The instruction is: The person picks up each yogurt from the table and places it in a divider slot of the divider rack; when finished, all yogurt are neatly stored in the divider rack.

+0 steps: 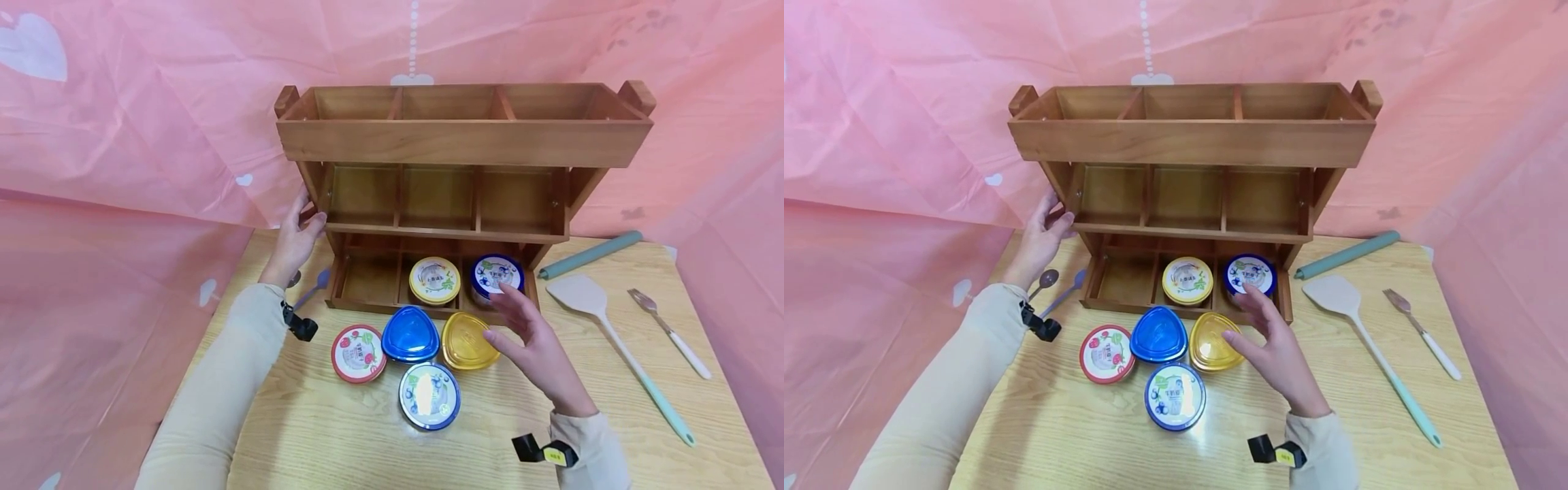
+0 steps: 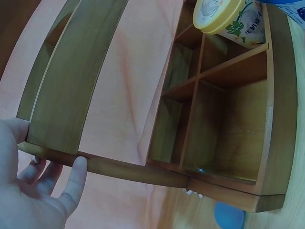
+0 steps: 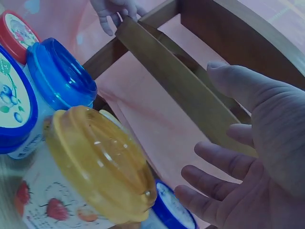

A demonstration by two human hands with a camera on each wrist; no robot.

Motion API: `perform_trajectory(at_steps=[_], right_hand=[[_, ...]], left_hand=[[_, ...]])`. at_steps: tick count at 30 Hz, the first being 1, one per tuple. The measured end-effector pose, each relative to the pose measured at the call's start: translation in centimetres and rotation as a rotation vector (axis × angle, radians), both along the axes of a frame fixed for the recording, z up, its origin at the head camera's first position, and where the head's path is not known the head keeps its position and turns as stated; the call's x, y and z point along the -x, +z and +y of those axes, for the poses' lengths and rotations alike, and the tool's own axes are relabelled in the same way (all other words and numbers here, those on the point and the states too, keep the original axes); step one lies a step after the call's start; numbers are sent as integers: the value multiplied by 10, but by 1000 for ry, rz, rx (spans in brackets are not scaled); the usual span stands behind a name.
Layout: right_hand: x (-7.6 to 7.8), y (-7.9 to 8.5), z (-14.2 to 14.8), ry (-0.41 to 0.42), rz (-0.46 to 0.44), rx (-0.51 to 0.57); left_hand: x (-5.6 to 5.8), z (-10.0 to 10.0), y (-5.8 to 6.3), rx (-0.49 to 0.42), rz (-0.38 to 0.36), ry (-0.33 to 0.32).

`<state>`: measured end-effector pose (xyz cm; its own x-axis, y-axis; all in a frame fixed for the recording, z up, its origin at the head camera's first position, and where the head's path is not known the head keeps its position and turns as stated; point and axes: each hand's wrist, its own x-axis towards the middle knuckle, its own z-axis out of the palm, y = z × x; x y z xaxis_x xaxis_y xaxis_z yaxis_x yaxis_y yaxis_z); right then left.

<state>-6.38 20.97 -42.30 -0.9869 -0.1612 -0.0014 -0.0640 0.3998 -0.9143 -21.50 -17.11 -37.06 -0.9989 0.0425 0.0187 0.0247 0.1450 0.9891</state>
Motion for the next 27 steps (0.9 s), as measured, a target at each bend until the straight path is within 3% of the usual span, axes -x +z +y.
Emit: perform_trajectory(at_steps=[6, 10, 20, 27], right_hand=[[-13, -19, -1, -51, -13, 41], [-19, -35, -5, -52, -31, 50], [-26, -68, -21, -71, -145, 103], [-25, -74, -24, -85, -176, 76]], left_hand=[[11, -4, -18, 9, 16, 14], [12, -6, -21, 12, 21, 14], [-5, 2, 5, 18, 23, -5], [-5, 2, 5, 11, 14, -5]])
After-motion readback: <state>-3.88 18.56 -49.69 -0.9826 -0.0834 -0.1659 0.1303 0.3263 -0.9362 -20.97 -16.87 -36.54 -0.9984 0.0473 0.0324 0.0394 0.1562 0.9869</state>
